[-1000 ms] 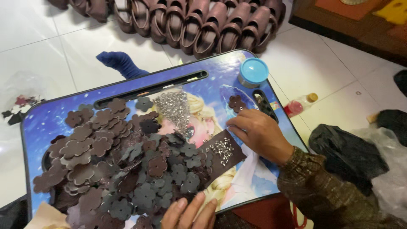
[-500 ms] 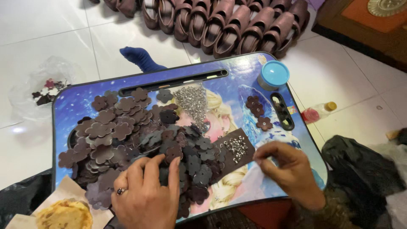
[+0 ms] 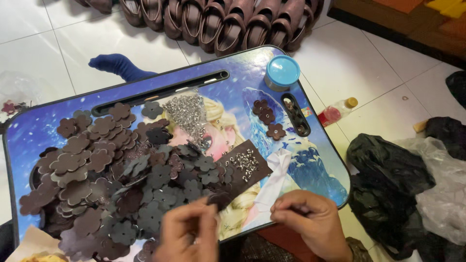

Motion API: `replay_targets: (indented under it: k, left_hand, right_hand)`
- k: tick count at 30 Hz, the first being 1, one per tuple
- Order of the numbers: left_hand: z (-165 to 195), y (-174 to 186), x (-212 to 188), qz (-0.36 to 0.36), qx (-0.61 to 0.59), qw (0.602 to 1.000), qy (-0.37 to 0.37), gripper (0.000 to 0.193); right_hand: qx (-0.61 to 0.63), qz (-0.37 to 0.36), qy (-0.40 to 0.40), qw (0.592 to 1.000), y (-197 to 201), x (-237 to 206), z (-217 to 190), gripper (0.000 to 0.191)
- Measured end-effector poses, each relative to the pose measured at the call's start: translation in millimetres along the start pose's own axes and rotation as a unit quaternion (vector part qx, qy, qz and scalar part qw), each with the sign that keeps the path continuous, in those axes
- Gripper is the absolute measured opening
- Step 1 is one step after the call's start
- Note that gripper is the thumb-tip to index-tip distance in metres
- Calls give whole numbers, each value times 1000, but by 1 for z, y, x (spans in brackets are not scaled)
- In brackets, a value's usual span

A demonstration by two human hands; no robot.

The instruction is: The person sits on the floor and assembles flower-shaped craft pieces by inserting small metal rings into their center holes. They pick up each piece, thread a ring through, and place the finished unit on the table, repeating this process throughout the clip.

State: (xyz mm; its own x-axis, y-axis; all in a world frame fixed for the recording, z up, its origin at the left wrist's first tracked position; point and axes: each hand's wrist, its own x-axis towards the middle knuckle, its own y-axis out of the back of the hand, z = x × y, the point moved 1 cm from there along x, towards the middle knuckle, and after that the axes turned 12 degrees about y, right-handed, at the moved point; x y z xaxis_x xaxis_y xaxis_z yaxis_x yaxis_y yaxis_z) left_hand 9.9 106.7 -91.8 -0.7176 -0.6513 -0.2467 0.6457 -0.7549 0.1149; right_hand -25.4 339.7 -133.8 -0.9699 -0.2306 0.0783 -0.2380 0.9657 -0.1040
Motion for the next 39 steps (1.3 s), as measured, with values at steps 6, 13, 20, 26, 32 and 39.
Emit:
replay_targets:
  k: [6, 13, 20, 26, 32, 39]
  left_hand:
    - [-51, -22, -25, -166, 16, 972, 168, 52]
    - [-44, -30, -30, -221, 7, 961, 165, 59]
    - [-46, -31, -38, -217, 14, 967, 137, 60]
    - [-41, -32, -42, -222, 28, 968, 116, 60]
    - [-40, -32, -45, -224, 48, 968, 102, 59]
    - [-46, -28, -49, -242, 75, 967, 15, 50]
  right_hand:
    - [76, 11, -32, 997, -15, -20, -8, 16]
    - [-60, 0, 13, 998, -20, -15, -14, 12]
    - [-164, -5, 47, 985, -22, -11, -20, 15]
    - [-125, -20, 46, 991, -18, -12, -16, 13]
    - [-91, -6, 6, 996, -15, -15, -14, 13]
    - [5, -12, 9, 1000, -11, -17, -11, 16]
